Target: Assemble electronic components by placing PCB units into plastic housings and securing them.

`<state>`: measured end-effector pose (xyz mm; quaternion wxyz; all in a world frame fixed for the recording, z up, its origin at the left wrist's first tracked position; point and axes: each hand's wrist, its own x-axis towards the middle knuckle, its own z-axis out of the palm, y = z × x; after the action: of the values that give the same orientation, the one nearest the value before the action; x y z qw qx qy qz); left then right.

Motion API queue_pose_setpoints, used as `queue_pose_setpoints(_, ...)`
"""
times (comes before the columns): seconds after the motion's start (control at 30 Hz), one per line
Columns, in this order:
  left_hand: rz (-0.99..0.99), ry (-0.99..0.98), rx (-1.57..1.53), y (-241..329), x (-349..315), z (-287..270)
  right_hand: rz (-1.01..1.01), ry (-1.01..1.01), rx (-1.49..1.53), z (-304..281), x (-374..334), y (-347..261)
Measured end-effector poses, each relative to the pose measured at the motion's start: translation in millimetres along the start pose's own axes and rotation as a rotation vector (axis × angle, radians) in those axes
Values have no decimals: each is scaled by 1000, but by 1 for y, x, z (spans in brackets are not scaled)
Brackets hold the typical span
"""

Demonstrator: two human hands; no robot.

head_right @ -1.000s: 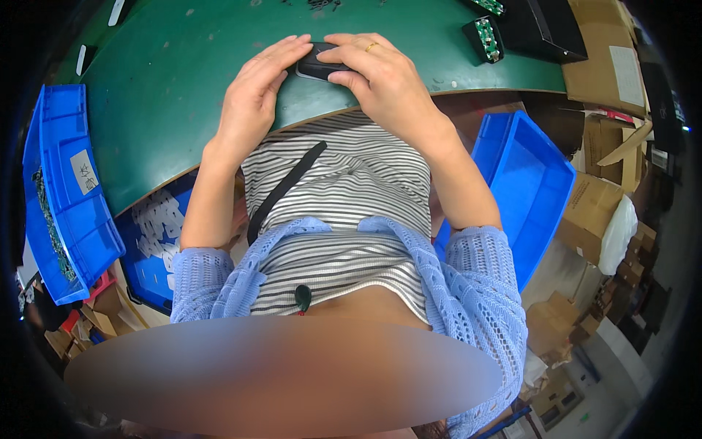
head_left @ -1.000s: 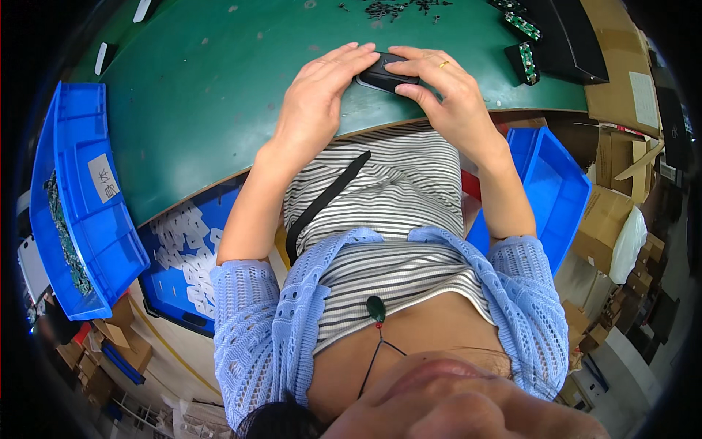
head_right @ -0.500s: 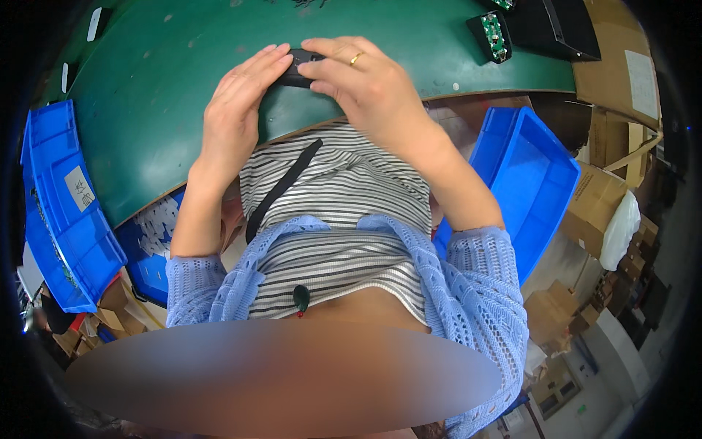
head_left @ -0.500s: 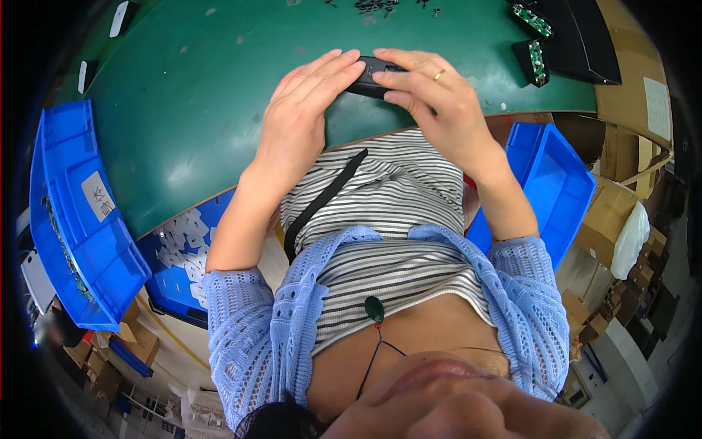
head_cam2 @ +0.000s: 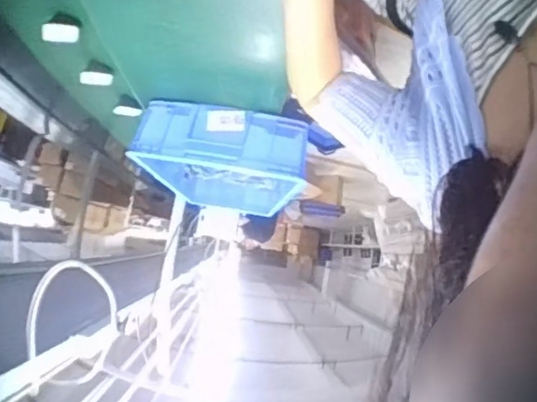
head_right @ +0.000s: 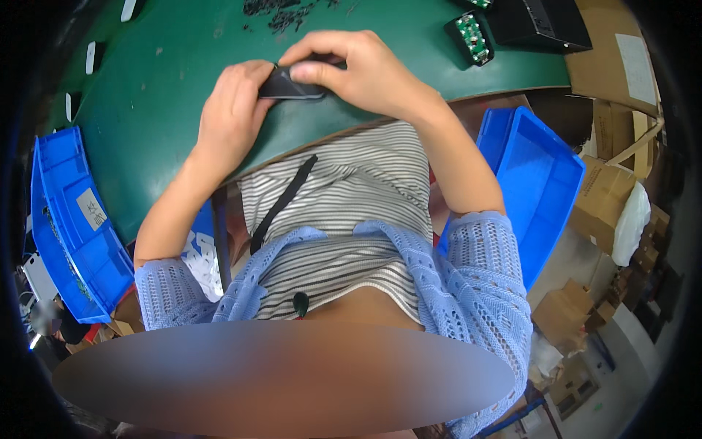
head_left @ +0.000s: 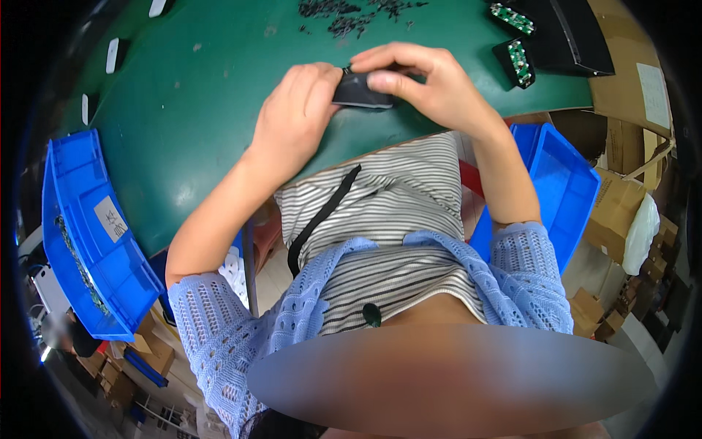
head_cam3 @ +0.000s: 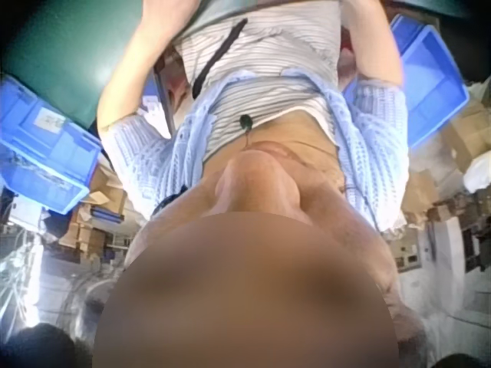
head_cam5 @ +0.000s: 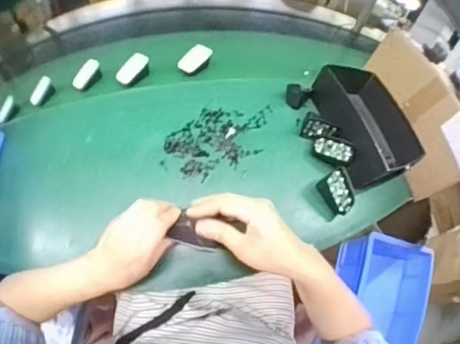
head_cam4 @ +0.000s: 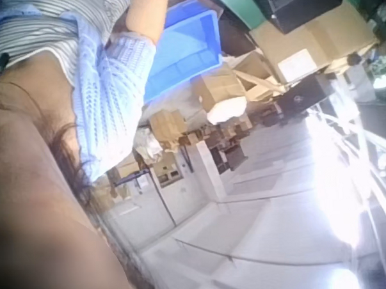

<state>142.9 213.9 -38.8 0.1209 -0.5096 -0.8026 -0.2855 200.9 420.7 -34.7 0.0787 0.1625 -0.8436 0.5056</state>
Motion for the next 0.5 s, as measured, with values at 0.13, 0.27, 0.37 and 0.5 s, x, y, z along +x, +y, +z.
queue_pose_setpoints(0.13, -147, -13, -165, -32, 51, 24, 0, 615, -19, -4, -5, 21)
queue_pose_setpoints(0.27, -392, -42, -418, -74, 161, 57, 68, 824, -156, -19, -45, 19)
queue_pose_setpoints(0.37, -543, -40, -647, -122, 236, 94, 37, 720, -350, -23, -62, 11)
queue_pose_setpoints(0.5, -908, -60, -733, -174, 288, 135, 80, 800, -476, -48, -80, 2)
